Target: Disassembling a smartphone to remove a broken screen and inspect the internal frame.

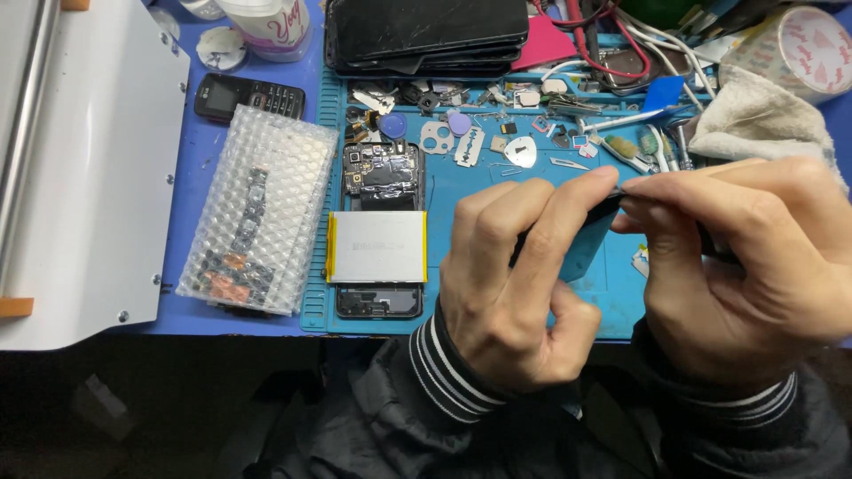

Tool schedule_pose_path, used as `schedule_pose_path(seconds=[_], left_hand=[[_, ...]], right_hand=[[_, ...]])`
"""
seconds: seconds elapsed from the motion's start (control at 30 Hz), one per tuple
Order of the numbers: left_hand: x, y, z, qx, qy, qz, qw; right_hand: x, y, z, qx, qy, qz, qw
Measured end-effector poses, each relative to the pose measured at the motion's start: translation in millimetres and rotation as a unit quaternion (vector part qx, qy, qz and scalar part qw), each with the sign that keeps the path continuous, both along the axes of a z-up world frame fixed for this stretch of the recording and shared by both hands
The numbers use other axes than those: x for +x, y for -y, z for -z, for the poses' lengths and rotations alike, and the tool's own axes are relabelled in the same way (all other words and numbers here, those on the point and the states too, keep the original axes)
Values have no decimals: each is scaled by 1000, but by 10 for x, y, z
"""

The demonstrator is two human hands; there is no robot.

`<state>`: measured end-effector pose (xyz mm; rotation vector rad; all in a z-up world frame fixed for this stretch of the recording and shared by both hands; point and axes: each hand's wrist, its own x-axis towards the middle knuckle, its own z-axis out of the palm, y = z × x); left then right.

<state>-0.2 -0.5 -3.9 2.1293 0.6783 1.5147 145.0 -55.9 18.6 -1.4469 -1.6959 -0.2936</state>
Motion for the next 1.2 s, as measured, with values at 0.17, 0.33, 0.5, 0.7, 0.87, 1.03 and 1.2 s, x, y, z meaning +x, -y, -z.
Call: schedule_pose_path(seconds=[0.17, 0.33, 0.5, 0.7, 0.87, 1.03, 1.2], left_hand=[[-46, -33, 63, 20, -11, 17, 1000], [-15, -85, 145, 50, 46, 33, 997], [-44, -106, 45, 75, -16, 35, 996], [-64, -91, 2, 58, -36, 31, 997], [-75, -79, -3, 50, -29, 33, 998], [-94, -81, 38, 53, -35, 33, 997], [-103, -159, 50, 72, -2, 53, 996]], right_hand=[[18, -38, -66, -4, -2, -36, 999], [93, -31, -41, -5, -10, -55, 998], [179, -49, -74, -1, 14, -113, 994], [8, 8, -69, 8, 18, -53, 998], [-47, 26, -94, 3, 20, -45, 999], [-116, 26, -143, 3, 31, -44, 999], [-230, -21, -258, 16, 41, -26, 999]])
